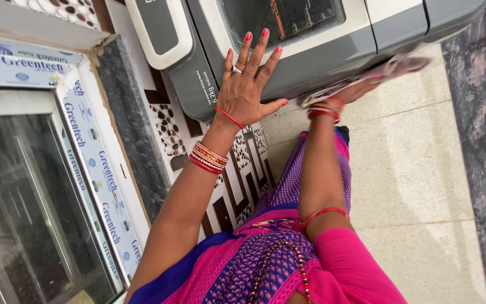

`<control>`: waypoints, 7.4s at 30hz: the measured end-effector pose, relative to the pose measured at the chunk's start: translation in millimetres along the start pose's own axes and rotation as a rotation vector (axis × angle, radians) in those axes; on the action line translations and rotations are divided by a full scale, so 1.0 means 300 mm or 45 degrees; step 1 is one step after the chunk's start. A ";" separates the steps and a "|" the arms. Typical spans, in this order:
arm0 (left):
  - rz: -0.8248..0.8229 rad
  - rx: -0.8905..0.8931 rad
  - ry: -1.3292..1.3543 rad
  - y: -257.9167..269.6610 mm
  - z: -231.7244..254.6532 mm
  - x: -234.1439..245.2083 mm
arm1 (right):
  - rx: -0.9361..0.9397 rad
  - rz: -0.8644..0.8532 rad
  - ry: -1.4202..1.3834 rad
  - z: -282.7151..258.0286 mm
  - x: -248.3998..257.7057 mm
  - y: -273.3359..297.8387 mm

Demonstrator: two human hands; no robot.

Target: The person wipes the top, control panel, and sides of a washing machine using a cloth.

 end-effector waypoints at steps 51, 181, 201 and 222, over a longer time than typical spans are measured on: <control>-0.021 0.203 -0.128 -0.025 0.033 0.015 | 0.621 -1.272 1.485 -0.961 -0.439 -0.202; 0.429 1.504 0.111 -1.529 -0.215 0.176 | 1.762 -3.010 0.365 -0.565 -1.620 -0.655; 0.370 2.020 0.363 -1.796 -0.632 0.164 | 1.789 -3.382 -0.140 -0.295 -2.110 -0.587; 0.373 2.349 0.178 -1.675 -0.416 0.186 | 1.087 -3.774 -0.082 -0.446 -2.224 -0.323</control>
Point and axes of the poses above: each hand's wrist, its own y-axis away from the middle knuckle, its own x-axis out of the back of the hand, z = x × y, the point moved 5 cm from there along -y, towards the middle knuckle, and after that the axes turned 11 degrees about -z, right-handed, at the moved point
